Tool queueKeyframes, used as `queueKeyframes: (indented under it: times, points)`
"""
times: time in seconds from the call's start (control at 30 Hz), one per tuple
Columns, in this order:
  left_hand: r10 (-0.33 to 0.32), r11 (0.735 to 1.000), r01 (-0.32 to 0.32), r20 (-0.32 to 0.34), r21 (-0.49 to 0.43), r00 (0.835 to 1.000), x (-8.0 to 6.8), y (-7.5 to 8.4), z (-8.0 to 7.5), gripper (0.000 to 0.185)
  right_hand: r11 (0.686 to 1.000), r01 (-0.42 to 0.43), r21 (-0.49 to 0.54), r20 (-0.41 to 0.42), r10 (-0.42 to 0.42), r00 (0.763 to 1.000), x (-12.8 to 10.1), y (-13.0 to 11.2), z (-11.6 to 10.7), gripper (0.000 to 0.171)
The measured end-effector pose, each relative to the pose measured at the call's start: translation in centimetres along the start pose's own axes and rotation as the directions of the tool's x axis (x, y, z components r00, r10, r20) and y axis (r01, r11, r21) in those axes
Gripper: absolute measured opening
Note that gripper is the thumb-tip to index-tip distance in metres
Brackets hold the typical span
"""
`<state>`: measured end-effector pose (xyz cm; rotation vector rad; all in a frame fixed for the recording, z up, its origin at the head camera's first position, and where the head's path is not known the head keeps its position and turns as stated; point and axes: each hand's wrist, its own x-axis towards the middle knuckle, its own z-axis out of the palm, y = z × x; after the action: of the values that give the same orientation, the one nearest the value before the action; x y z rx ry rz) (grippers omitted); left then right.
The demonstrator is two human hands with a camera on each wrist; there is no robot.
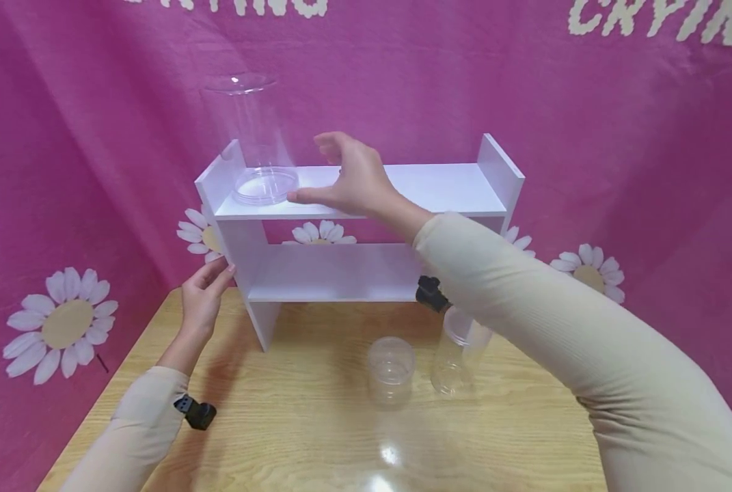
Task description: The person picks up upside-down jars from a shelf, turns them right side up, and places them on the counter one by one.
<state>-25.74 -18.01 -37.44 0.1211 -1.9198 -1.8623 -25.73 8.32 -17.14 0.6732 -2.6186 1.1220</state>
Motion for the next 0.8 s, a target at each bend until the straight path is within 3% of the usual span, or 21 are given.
queueKeyframes:
  times: [0.13, 0.33, 0.57, 0.8]
  points:
    - [-0.011, 1.000, 0.011, 0.002, 0.021, 1.000, 0.0, 0.0, 0.0, 0.034, 0.989, -0.142, 0.042, 0.066, 0.140, 0.988, 2.2, -1.7, -0.8, 0.086]
    - [-0.030, 0.999, 0.030, 0.000, 0.043, 1.000, 0.1, 0.0, -0.2, 0.035, 0.954, -0.294, 0.056, 0.144, 0.284, 0.948, 4.9, -4.5, -1.3, 0.092]
    - [-0.052, 0.996, 0.051, 0.014, 0.068, 0.999, -0.3, 0.1, -0.4, 0.036, 0.912, -0.401, 0.086, 0.140, 0.387, 0.911, 7.8, -6.4, -0.9, 0.095]
    - [-0.044, 0.997, 0.042, 0.023, 0.067, 0.999, -0.2, 0.4, -0.2, 0.036, 0.852, -0.487, 0.191, 0.121, 0.472, 0.873, 10.0, -7.3, -0.2, 0.103]
